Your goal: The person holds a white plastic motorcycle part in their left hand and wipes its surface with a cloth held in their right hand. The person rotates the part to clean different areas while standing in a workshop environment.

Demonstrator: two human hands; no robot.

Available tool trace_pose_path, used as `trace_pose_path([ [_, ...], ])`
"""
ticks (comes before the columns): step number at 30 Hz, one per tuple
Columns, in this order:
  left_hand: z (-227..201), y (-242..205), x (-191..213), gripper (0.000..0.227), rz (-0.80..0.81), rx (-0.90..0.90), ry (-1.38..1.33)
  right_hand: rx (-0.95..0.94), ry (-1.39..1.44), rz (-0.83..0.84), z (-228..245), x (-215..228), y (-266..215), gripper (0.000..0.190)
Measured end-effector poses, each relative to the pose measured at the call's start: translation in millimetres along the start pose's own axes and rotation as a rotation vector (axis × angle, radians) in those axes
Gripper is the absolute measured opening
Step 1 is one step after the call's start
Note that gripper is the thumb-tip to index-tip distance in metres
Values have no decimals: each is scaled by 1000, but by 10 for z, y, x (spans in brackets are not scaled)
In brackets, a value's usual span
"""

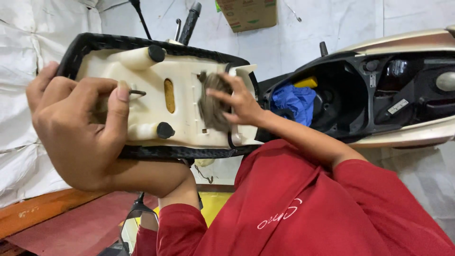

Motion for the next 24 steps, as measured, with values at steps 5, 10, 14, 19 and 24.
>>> trace_pose_path([
  [5, 53, 139, 1, 21, -10, 24, -11, -234, 111, -135, -351, -48, 236, 71],
  [10, 127, 162, -37, 21, -19, 27, -40, 131, 131, -52, 211, -123, -124, 72],
  [14, 264, 217, -126, 23, -32, 15, -37, 59, 101, 28, -12, -199, -22, 72],
  [19, 125, 369, -102, 21, -42, -10, -50, -238, 137, -88, -473, -66, 281, 74],
  [24, 140, 388, -113, 23, -38, 17, -64, 103, 184, 21, 136, -131, -2, 75],
])
Point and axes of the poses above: each hand's wrist, its own y-axis towards the middle knuckle, its own x-axis out of the back of the hand, z = x × y, the point moved 8 cm from there along y, towards the middle knuckle, and after that the axes turned 11 degrees about y, right-handed, at the moved point
